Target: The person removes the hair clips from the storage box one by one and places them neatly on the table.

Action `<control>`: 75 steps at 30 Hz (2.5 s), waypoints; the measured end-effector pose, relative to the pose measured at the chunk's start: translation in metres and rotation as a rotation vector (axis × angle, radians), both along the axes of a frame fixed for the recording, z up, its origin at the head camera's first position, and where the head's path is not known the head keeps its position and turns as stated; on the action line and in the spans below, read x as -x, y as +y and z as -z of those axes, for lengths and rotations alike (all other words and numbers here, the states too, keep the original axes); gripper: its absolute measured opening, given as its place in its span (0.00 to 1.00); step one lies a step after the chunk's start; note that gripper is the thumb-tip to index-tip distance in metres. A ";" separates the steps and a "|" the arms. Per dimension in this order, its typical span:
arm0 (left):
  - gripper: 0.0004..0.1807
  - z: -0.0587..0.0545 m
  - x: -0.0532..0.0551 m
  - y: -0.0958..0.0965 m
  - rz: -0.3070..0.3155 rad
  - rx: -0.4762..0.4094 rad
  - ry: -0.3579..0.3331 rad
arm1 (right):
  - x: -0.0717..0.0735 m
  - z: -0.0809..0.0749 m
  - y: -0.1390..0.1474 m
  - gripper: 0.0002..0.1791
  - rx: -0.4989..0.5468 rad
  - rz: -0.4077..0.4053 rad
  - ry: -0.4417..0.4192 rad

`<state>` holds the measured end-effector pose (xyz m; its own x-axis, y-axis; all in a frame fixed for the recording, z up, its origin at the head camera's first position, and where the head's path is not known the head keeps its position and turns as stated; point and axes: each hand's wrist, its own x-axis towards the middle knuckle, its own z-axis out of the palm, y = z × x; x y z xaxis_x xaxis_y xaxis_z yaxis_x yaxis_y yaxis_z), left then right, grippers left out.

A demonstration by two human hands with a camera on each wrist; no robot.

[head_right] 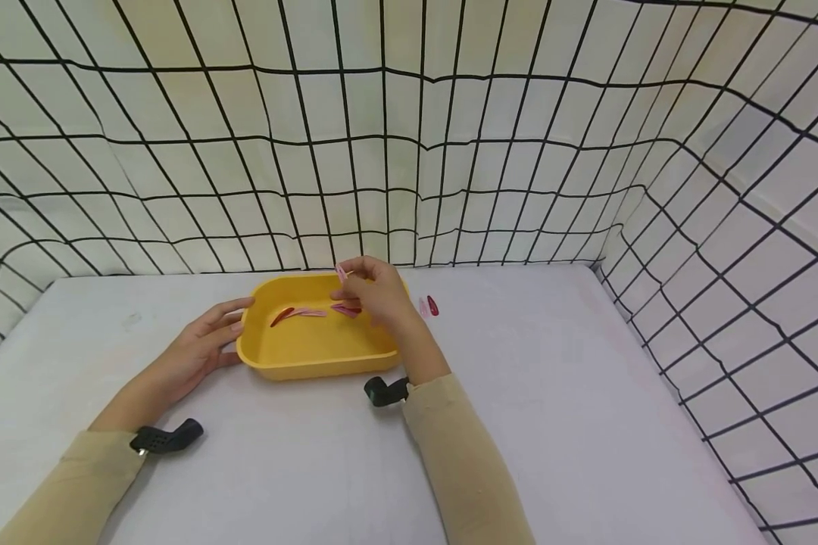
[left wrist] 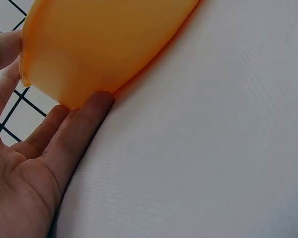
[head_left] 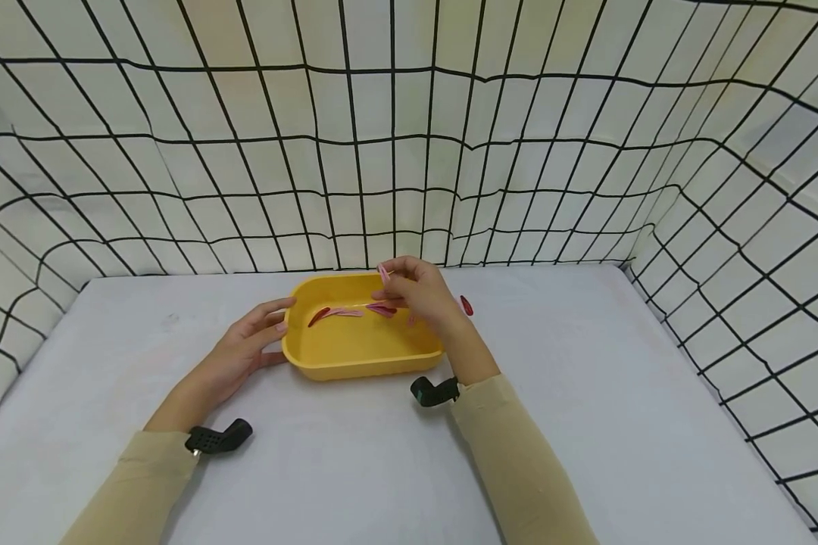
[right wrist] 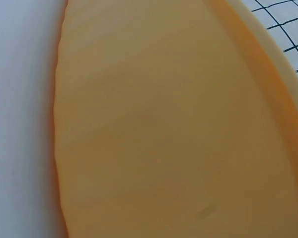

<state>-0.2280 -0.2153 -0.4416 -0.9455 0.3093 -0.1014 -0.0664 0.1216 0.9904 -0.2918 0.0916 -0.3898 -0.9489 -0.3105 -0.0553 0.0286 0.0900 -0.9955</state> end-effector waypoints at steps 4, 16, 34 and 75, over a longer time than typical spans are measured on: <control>0.29 -0.001 -0.001 -0.002 -0.005 -0.001 0.005 | 0.000 -0.002 0.000 0.09 0.010 -0.005 -0.004; 0.29 -0.002 -0.001 0.001 -0.001 0.007 0.006 | 0.001 -0.009 0.010 0.07 0.075 0.015 0.004; 0.28 0.001 -0.001 -0.003 0.002 0.003 0.009 | -0.005 -0.022 0.024 0.11 0.001 -0.058 0.066; 0.30 0.001 0.001 -0.004 -0.006 0.009 0.009 | 0.005 -0.006 0.115 0.12 -0.136 0.183 0.083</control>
